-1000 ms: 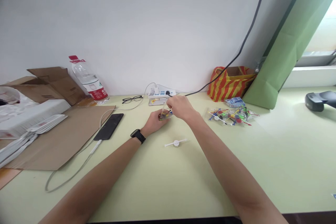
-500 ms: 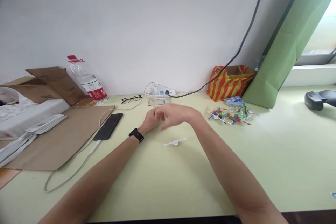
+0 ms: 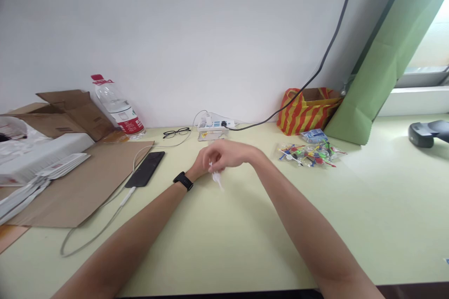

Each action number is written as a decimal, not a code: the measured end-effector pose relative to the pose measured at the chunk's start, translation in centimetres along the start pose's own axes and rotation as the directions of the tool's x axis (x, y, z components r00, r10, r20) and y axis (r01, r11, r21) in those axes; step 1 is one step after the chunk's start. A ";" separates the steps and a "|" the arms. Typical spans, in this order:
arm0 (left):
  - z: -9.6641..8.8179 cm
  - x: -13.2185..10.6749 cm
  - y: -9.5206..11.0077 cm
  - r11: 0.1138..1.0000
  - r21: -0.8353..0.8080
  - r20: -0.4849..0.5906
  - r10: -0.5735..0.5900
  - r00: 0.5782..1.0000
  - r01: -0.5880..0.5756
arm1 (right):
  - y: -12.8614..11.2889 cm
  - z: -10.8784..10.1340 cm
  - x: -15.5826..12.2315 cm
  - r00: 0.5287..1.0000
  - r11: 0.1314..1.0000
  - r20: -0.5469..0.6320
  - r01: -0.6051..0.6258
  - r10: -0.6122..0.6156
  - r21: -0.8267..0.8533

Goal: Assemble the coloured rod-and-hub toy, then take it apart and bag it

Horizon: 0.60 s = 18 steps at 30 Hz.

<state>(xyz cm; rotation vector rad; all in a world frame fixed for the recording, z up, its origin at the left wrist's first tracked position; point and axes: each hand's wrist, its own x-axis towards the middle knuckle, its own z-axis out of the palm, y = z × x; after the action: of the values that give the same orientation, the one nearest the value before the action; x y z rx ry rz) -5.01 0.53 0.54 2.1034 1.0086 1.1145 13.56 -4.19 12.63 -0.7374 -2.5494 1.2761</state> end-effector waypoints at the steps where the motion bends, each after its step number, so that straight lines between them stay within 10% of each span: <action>1: 0.0 0.0 0.1 1.000 0.007 0.010 0.016 1.000 -0.016 | -0.6 -0.4 -0.5 0.992 0.998 -0.113 0.052 -0.047 0.041; 5: 0.4 -0.2 0.2 0.999 0.000 -0.022 -0.036 0.999 0.036 | -2.3 -1.7 -2.1 0.795 0.979 -0.587 0.202 -0.150 0.024; 9: 0.6 -0.2 0.3 0.991 0.005 -0.023 -0.131 0.991 0.131 | -2.1 -2.3 -2.6 0.553 0.985 -0.815 0.064 -0.170 -0.162; 18: 0.4 -0.5 1.3 0.991 -0.004 0.013 -0.134 0.991 0.134 | 0.7 -0.9 0.0 0.680 0.857 -0.719 -0.276 -0.145 -0.435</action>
<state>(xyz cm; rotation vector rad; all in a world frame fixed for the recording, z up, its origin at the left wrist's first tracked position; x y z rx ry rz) -4.36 -0.65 1.14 2.0044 1.1222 1.0357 14.16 -3.21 12.67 -1.1635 -2.1312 0.1421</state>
